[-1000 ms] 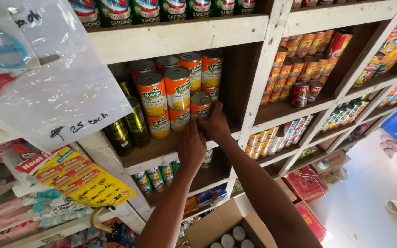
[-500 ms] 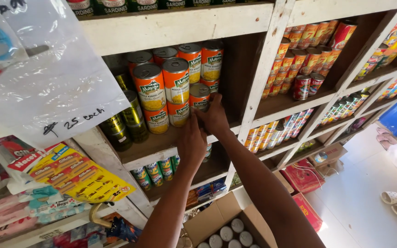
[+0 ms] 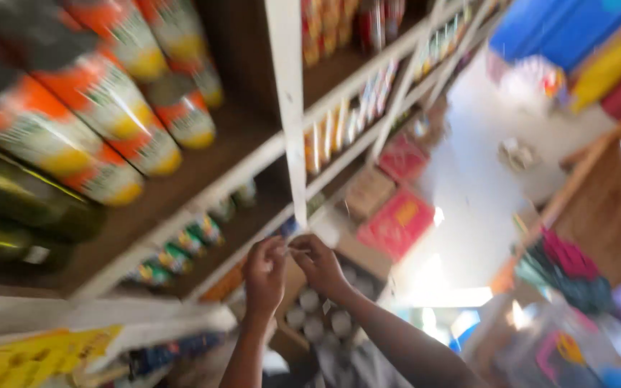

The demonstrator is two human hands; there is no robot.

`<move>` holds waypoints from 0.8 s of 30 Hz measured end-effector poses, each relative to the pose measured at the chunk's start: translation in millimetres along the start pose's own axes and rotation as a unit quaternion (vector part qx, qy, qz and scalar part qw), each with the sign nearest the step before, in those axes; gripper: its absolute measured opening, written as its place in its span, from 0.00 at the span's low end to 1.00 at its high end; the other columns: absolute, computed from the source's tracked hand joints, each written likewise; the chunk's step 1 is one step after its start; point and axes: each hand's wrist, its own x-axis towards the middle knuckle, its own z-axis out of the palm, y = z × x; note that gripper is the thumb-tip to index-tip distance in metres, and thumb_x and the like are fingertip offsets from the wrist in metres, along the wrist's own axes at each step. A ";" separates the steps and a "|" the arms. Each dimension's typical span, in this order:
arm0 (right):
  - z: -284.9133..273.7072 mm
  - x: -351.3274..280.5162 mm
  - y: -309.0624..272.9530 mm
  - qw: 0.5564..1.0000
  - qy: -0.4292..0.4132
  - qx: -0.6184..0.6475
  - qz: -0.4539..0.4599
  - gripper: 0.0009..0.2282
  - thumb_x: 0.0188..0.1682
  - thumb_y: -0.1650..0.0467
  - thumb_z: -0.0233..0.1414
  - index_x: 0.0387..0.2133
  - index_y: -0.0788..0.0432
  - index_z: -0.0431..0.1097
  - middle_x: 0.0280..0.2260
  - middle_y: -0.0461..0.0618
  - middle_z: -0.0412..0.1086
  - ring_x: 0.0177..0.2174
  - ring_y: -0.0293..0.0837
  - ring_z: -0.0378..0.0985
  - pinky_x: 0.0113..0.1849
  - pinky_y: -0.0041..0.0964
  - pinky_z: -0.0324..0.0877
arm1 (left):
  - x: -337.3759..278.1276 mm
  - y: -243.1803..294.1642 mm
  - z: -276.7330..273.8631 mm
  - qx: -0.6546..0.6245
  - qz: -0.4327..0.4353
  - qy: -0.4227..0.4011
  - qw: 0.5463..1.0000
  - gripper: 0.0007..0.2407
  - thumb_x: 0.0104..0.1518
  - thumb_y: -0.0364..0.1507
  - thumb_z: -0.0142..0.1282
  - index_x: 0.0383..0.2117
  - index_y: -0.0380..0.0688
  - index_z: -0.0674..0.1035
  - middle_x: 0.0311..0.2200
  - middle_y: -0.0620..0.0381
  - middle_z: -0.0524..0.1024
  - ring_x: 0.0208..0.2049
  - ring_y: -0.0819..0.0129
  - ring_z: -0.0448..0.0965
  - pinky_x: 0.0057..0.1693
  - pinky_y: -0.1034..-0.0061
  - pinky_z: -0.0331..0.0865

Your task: The recorder is stocking canned goods from a cardboard box onto grocery store shelves.

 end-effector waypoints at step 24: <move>-30.8 -177.8 372.8 0.904 0.118 -0.159 0.379 0.26 0.48 0.72 0.53 0.61 0.65 0.57 0.54 0.72 0.65 0.50 0.71 0.70 0.50 0.55 0.67 | -193.5 -409.4 167.1 0.198 -0.402 -0.279 0.849 0.16 0.59 0.33 0.53 0.49 0.36 0.78 0.44 0.34 0.79 0.50 0.40 0.78 0.53 0.57 0.72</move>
